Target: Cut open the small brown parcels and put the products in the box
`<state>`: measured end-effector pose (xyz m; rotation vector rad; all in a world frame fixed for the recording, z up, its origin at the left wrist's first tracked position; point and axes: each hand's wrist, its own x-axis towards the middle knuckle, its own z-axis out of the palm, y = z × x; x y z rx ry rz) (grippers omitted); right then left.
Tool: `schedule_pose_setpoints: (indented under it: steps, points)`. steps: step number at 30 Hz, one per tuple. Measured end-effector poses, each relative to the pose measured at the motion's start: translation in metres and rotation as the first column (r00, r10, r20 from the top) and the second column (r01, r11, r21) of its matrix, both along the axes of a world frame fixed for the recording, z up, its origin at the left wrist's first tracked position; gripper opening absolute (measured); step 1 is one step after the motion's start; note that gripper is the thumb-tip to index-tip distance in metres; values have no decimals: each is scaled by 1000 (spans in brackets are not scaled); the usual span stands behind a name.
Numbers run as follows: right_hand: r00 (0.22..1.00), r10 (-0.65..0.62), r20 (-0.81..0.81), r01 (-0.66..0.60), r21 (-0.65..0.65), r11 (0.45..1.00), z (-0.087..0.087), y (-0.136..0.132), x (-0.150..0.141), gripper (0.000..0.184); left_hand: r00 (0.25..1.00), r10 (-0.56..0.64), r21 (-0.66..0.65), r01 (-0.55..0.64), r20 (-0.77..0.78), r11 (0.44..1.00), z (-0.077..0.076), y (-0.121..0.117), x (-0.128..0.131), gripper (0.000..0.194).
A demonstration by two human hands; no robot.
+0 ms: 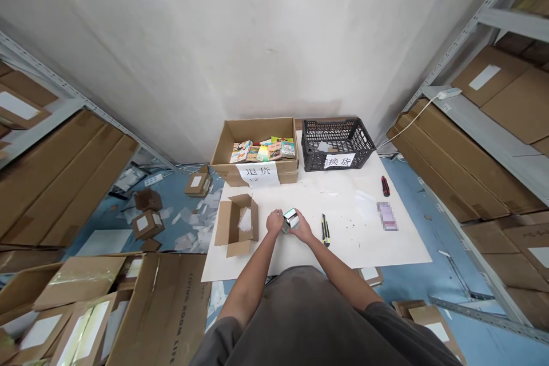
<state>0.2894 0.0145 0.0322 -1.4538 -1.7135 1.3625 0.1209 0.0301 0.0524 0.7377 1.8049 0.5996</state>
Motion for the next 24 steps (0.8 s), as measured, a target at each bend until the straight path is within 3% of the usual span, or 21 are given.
schedule_pose_setpoints:
  steps: [3, 7, 11, 14, 17, 20, 24]
  points:
    - [993, 49, 105, -57, 77, 995, 1, 13, -16, 87, 985, -126, 189, 147, -121, 971, 10, -4, -10, 35]
    - [986, 140, 90, -151, 128, 980, -1, 29, -26, 84, 898, -283, 321, 392, -335, 862, 15, -11, -30, 36]
    - [987, 144, 70, -152, 127, 980, -8, 33, -32, 73, 939, -202, 376, 300, -279, 877, 7, -15, -47, 37]
    - [995, 74, 64, -80, 96, 992, -11, 30, -33, 52, 950, -170, 479, 281, -263, 832, -5, -17, -51, 47]
    - [999, 4, 49, -9, 83, 997, -11, 25, -32, 52, 924, -301, 509, 382, -237, 771, -15, -23, -50, 51]
    - [999, -32, 29, 30, 63, 998, -7, 17, -29, 55, 871, -447, 501, 486, -204, 716, -20, -31, -48, 71]
    - [998, -9, 59, 2, 120, 993, -3, 9, -29, 60, 822, -526, 495, 557, -216, 667, -22, -38, -47, 91]
